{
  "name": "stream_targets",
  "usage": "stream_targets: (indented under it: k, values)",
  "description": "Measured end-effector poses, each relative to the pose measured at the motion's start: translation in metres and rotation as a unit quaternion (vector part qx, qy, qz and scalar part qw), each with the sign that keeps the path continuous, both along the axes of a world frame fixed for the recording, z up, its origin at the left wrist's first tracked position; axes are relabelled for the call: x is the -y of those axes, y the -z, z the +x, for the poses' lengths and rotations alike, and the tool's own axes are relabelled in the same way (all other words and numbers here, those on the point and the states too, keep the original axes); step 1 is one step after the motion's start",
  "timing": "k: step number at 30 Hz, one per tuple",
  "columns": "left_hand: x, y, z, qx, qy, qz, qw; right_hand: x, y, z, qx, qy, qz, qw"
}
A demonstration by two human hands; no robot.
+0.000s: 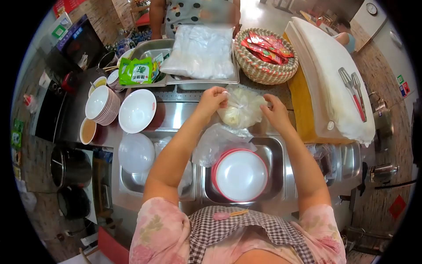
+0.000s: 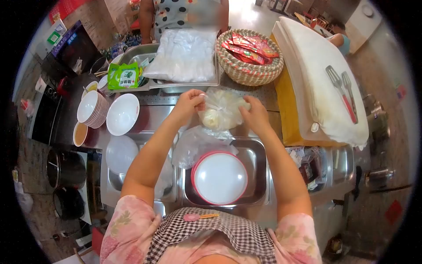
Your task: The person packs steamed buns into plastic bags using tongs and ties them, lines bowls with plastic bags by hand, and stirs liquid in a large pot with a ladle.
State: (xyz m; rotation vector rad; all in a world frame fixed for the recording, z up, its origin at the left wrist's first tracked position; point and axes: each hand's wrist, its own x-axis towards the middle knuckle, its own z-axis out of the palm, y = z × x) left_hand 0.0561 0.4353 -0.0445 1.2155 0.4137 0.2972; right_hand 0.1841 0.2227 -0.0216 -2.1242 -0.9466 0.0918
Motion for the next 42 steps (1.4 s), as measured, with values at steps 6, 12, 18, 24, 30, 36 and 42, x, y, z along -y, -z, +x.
stream_targets:
  k: [6,12,18,24,30,36,42]
  values:
    - [0.002,-0.007,-0.01,-0.007,0.015,0.05,0.999,-0.034,0.005,-0.032,0.105,-0.134,-0.004,0.985]
    - [0.019,-0.002,-0.018,0.0,-0.185,0.43,0.884,-0.034,0.043,-0.009,0.09,-0.116,-0.011,0.989]
    - [0.051,0.016,0.007,-0.045,-0.037,0.644,0.763,-0.047,0.037,-0.012,0.151,-0.119,-0.054,0.98]
    - [0.057,0.007,0.025,-0.06,-0.094,0.585,0.803,-0.046,0.021,-0.007,0.077,-0.096,-0.001,0.992]
    - [0.06,0.007,0.03,-0.054,-0.124,0.514,0.847,-0.044,0.023,-0.01,0.118,-0.065,0.081,0.988]
    - [0.067,-0.002,0.026,-0.065,-0.108,0.533,0.837,-0.043,0.034,-0.011,0.036,-0.034,0.121,0.991]
    - [0.064,0.006,0.028,-0.054,-0.089,0.548,0.83,-0.029,0.03,-0.001,0.031,-0.129,0.018,0.991]
